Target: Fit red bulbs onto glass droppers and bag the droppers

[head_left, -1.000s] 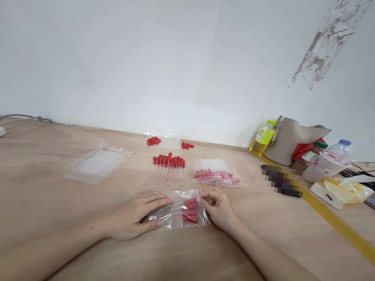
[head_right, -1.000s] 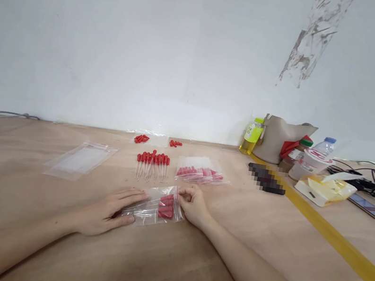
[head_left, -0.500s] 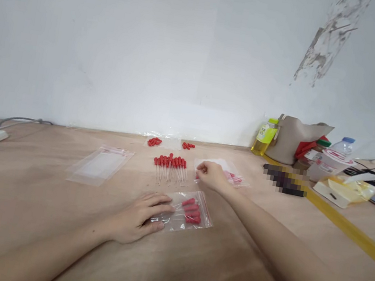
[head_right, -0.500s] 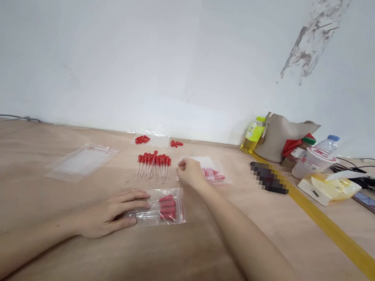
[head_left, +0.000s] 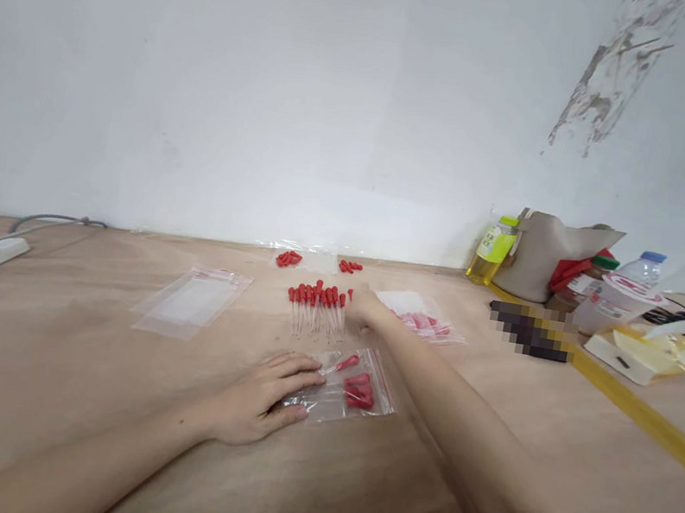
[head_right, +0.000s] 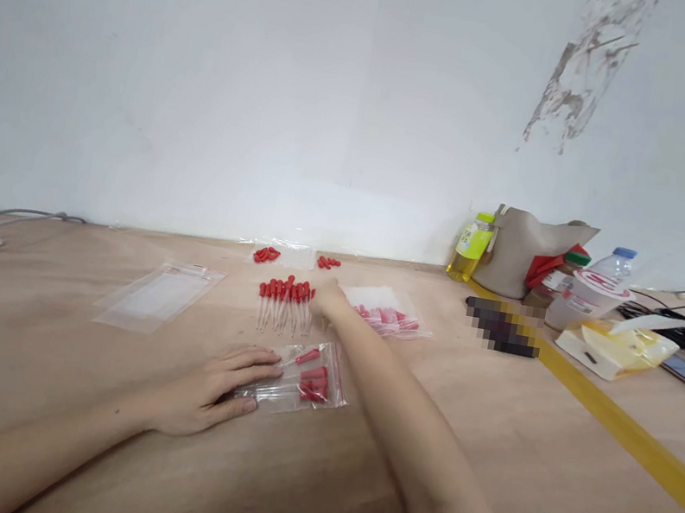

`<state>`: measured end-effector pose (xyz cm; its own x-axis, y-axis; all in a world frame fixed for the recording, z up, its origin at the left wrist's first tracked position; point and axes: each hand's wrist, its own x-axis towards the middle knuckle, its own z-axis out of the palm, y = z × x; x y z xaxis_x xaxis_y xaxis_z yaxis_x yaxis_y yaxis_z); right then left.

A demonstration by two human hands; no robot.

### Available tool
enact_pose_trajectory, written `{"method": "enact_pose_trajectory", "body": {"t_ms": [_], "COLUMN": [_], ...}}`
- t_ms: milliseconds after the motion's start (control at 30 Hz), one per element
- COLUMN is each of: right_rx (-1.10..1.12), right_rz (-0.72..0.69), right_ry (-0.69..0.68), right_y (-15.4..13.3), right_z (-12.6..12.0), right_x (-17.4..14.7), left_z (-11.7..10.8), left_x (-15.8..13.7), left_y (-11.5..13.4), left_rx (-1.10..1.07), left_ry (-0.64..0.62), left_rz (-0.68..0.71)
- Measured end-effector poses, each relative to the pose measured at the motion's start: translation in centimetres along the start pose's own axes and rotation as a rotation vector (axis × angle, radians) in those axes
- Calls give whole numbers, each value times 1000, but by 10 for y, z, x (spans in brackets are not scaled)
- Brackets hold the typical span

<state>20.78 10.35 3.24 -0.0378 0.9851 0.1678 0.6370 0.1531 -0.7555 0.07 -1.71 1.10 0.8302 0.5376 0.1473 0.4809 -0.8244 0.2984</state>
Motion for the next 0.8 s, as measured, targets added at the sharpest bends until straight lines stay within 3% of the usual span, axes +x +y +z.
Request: {"method": "enact_pose_trajectory", "body": {"t_ms": [167, 267, 400, 500, 633, 800], "right_rx": [-15, 248, 538, 637, 702, 812], "right_rz": [82, 72, 74, 95, 116, 162], "right_ry": [92, 242, 368, 398, 375, 252], "right_y": [23, 46, 69, 72, 65, 63], "right_z": [-46, -56, -44, -31, -19, -12], "right_x": [-47, -81, -103, -104, -105, -113], "left_z": [0, 2, 3, 4, 3, 3], "left_x": [-1, -1, -1, -1, -1, 0], "left_y": [-1, -3, -5, -5, -4, -5], "left_rx": [13, 2, -3, 9, 18, 10], "left_ry": [-11, 4, -1, -14, -24, -9], "left_rz": [-7, -3, -11, -21, -27, -14]}}
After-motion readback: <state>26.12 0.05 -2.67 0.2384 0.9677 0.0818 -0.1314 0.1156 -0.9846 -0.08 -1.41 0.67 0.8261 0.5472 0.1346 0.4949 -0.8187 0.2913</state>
